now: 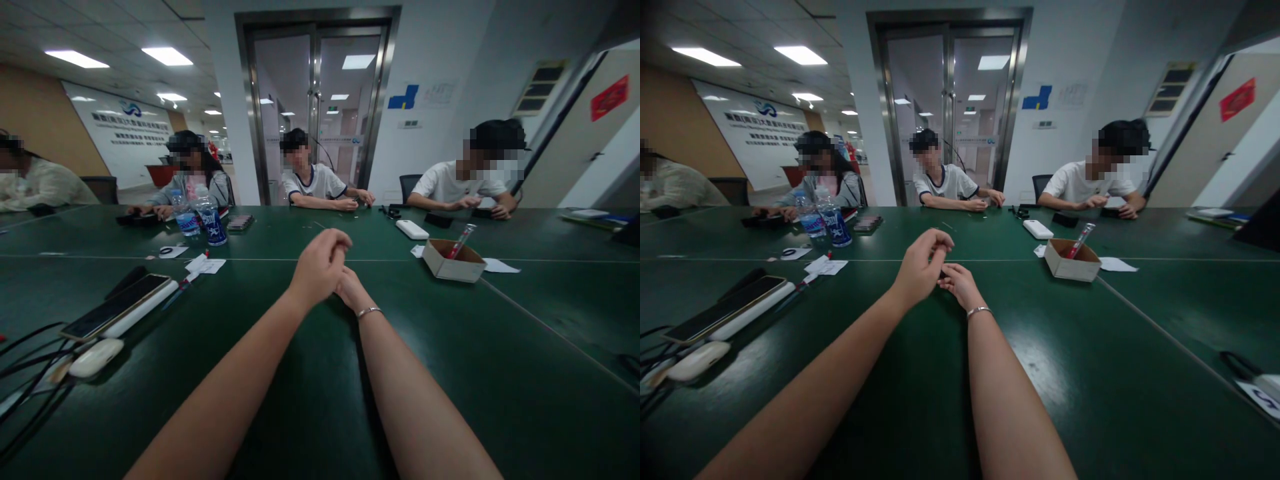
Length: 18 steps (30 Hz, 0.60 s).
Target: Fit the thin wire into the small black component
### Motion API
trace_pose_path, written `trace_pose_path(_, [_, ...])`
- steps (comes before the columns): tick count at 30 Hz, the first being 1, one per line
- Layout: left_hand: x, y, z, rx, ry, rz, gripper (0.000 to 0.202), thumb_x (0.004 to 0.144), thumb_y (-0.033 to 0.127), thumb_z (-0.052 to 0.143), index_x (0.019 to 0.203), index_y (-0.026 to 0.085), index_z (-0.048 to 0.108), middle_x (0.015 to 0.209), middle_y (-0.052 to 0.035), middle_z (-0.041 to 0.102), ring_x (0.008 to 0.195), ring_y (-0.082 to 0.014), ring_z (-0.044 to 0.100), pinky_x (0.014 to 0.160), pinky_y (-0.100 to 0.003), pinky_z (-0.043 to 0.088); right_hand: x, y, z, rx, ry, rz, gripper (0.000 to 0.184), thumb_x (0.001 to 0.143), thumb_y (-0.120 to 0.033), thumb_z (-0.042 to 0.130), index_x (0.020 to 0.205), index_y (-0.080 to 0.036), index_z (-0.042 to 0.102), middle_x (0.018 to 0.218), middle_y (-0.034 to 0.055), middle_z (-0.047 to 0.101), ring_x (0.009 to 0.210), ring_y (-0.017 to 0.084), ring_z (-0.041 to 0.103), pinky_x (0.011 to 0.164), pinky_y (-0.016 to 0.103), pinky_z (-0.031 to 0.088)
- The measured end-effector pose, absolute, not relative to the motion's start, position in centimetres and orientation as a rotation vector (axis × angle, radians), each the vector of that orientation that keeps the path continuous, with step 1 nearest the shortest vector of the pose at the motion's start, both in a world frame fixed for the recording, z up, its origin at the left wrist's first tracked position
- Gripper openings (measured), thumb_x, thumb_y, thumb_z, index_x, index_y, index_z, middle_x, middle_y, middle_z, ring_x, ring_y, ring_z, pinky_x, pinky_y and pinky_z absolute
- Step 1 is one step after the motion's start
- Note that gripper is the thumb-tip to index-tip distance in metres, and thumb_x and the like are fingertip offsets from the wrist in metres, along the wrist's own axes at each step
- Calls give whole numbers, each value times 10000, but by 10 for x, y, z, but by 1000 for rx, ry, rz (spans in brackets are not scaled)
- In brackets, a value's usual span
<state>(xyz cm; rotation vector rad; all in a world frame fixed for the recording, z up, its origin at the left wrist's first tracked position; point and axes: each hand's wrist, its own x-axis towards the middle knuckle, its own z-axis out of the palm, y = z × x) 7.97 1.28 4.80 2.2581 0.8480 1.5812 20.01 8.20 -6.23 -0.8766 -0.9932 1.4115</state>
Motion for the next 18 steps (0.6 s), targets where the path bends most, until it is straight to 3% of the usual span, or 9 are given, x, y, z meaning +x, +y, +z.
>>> trace_pose_path(3, [63, 76, 0, 1849, 1359, 1515, 143, 833, 154, 486, 932, 163, 588, 981, -80, 590, 942, -188, 556, 902, -330, 437, 199, 79, -59, -867, -915, 1459, 74, 783, -136, 672, 843, -145, 629, 682, 20, 647, 529, 117, 630, 520, 192, 521])
trace_pose_path(8, [42, 99, -67, 1426, 1402, 1341, 222, 884, 233, 427, 1040, 184, 577, 1025, -73, 603, 882, -169, 588, 761, -287, 478, 198, 76, -54, -918, -902, 1453, 82, 845, -68, 583, 862, -134, 629, 676, 27, 643, 522, 116, 634, 507, 185, 524])
trace_pose_path(12, [43, 89, -74, 1532, 1235, 1326, 260, 832, 270, 544, 1076, 191, 585, 1075, -79, 600, 910, -174, 591, 750, -276, 483, 198, 76, -55, -918, -929, 1449, 73, 837, -74, 610, 864, -139, 633, 669, 28, 644, 536, 123, 640, 520, 189, 533])
trace_pose_path(18, [43, 87, -71, 1662, 1123, 1336, 305, 761, 155, 592, 1064, 186, 601, 1037, -64, 630, 830, -153, 603, 780, -287, 482, 200, 78, -59, -882, -970, 1449, 91, 812, -71, 640, 871, -141, 639, 696, 28, 643, 560, 126, 648, 539, 195, 539])
